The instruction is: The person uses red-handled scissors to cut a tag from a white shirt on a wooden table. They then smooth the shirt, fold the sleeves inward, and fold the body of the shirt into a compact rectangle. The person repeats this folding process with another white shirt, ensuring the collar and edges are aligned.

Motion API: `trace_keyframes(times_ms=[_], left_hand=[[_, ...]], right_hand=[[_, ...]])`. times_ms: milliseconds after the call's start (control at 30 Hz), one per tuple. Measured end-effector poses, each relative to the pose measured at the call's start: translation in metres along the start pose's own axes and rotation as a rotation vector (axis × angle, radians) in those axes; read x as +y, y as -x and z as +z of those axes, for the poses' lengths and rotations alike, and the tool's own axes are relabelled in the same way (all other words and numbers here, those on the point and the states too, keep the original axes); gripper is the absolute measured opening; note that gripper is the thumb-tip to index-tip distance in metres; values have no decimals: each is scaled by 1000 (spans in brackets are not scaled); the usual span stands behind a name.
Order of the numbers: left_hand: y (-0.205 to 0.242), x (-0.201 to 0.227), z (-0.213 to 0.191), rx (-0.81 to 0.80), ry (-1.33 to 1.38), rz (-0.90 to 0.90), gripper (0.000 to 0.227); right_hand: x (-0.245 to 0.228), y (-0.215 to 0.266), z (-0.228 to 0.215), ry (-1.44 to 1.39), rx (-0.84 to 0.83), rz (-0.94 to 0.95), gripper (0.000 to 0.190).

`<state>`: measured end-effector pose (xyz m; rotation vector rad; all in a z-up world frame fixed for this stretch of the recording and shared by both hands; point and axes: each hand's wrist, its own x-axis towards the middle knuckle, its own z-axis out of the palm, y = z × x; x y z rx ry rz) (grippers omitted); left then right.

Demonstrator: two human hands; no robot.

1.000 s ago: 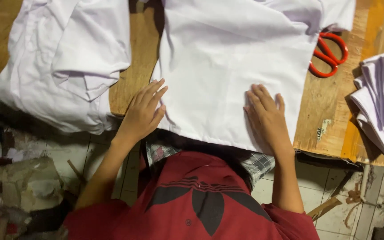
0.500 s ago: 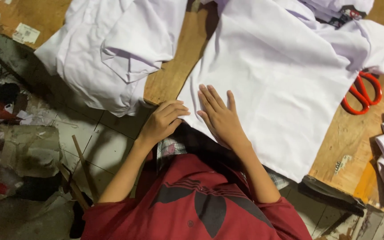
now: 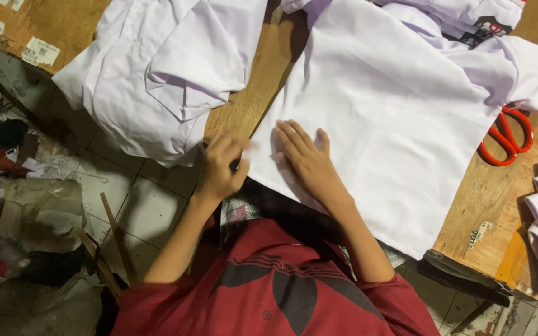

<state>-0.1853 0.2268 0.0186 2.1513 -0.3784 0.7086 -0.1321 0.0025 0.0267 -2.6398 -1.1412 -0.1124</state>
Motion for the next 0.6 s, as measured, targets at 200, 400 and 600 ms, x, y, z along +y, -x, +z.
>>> trace_keyframes(times_ms=[200, 400, 600], left_hand=[[-49, -16, 34, -111, -695, -130, 41], [-57, -23, 28, -292, -532, -208, 30], [-73, 3, -17, -335, -306, -386, 33]], right_hand=[[-20, 4, 31, -14, 49, -13, 58], [-17, 7, 25, -12, 85, -16, 58], [-14, 12, 14, -62, 101, -58, 52]])
